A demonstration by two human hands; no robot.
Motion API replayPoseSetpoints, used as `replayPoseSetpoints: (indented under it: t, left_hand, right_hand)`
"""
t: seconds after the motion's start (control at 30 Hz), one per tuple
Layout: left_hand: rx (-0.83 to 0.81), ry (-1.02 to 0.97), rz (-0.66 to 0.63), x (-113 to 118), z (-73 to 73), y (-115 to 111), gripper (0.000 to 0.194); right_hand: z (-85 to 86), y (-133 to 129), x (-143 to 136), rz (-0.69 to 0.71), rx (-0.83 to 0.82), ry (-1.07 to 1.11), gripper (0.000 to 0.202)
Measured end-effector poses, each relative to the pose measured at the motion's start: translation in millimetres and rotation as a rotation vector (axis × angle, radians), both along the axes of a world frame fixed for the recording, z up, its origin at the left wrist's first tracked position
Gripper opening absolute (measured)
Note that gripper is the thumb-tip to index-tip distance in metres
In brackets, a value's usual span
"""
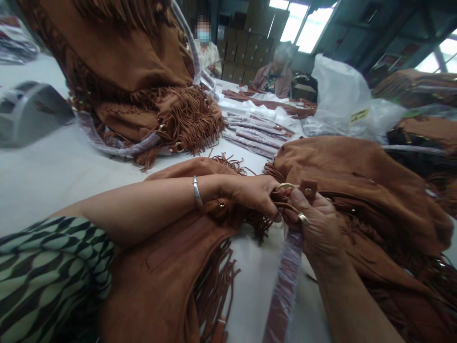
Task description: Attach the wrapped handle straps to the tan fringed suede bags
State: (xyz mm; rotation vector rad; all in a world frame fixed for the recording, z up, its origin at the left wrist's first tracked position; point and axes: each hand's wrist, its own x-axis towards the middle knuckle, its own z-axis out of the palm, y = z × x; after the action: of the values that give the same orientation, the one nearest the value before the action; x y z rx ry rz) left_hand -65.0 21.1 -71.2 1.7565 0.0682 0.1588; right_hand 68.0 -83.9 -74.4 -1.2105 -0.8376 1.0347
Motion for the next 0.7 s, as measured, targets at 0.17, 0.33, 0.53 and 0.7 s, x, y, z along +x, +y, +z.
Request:
replayPoseSetpoints:
  t: [0.17, 0.33, 0.53, 0.7]
  left_hand:
    - [0.147, 0.167, 0.002, -2.1, 7.2, -1.7, 0.008]
    - [0.35, 0.301, -0.127, 4.6, 6.2, -7.9, 0.011]
    - [0.231, 0.251, -0.081, 5.4, 2.1, -5.6, 0.009]
    - [0.022, 0.175, -0.011, -0.6, 4.0, -0.7, 0.01]
  right_hand:
    - [7.5, -6.3, 11.8, 0.066, 0.003, -0.292, 0.023]
    - [29.7, -18.8, 19.5, 0.226, 0.165, -0.991, 0.013]
    - [31.8, -20.9, 17.4, 0.25, 0.234, -1.197, 0.023]
    - [4.9, -11.5, 3.2, 0.002, 0.11, -0.455, 0.02]
